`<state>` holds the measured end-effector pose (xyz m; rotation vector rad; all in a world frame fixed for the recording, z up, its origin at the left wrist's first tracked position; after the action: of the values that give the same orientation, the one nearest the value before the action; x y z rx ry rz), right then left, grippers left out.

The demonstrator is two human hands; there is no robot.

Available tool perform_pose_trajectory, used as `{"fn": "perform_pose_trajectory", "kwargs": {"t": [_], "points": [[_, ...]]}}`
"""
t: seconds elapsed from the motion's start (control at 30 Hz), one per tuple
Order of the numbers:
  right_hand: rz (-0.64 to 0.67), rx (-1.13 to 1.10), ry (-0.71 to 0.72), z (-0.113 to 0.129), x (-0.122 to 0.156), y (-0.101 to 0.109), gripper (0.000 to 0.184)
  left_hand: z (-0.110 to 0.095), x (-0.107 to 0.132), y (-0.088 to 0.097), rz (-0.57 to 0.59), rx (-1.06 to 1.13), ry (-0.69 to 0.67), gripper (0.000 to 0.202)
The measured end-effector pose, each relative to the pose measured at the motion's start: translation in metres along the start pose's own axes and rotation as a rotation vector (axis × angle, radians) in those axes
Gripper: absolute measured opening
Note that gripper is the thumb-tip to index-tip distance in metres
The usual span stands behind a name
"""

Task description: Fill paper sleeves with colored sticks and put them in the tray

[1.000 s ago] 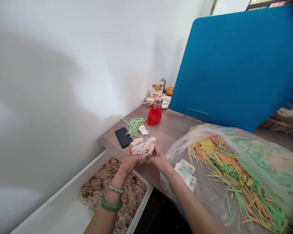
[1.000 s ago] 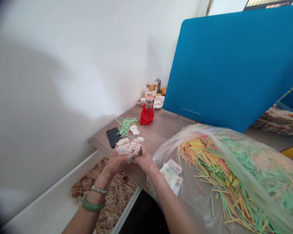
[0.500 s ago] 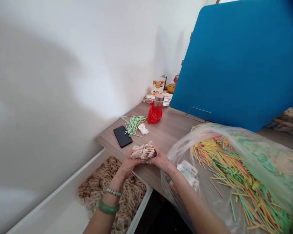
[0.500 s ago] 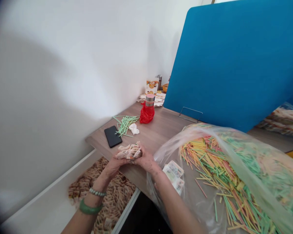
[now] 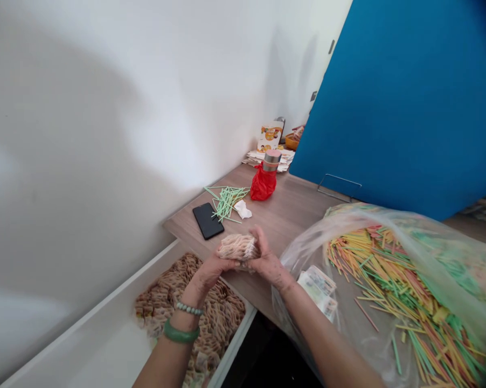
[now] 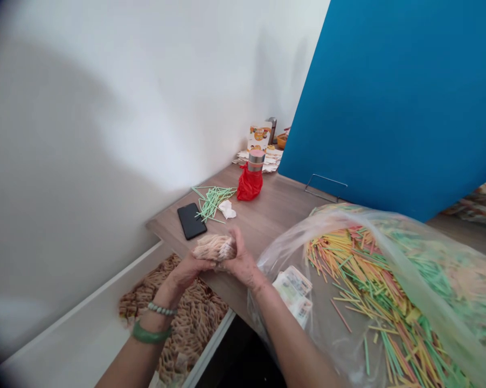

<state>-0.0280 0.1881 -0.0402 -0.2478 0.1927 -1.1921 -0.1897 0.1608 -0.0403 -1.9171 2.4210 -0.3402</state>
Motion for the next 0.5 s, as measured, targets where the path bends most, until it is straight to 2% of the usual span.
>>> {"fn": "perform_pose_trajectory", "kwargs": {"t": [0.07, 0.13, 0.2, 0.27, 0.37, 0.5], "points": [[-0.037, 0.026, -0.056, -0.004, -0.001, 0.004, 0.096, 0.002, -0.001, -0.001, -0.011, 0.041, -0.012, 0.066], [-0.014, 0.042, -0.101, -0.007, -0.003, 0.003, 0.080, 0.005, -0.001, -0.001, -0.064, 0.081, -0.024, 0.065], [0.018, 0.031, -0.107, -0.007, -0.003, -0.003, 0.069, 0.006, 0.001, -0.001, -0.117, 0.110, -0.039, 0.066], [0.031, -0.032, -0.082, -0.007, -0.003, -0.010, 0.066, 0.005, 0.004, -0.001, -0.141, 0.109, -0.060, 0.067], [0.051, -0.108, -0.017, -0.006, -0.002, -0.015, 0.066, -0.001, 0.009, 0.001, -0.112, 0.046, -0.082, 0.073], [0.049, 0.199, 0.051, -0.004, -0.004, -0.004, 0.061, -0.004, 0.008, 0.007, 0.029, -0.086, -0.062, 0.075]]}}
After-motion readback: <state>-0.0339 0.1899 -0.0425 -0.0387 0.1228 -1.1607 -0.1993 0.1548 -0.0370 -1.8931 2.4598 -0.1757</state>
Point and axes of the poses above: each hand's wrist, its own x-axis away from the middle knuckle, its own y-axis out of the back of the hand, z = x × y, the point moved 3 cm from there along -x, towards the middle knuckle, and after that the axes turned 14 degrees about -x, right-handed, at the moved point
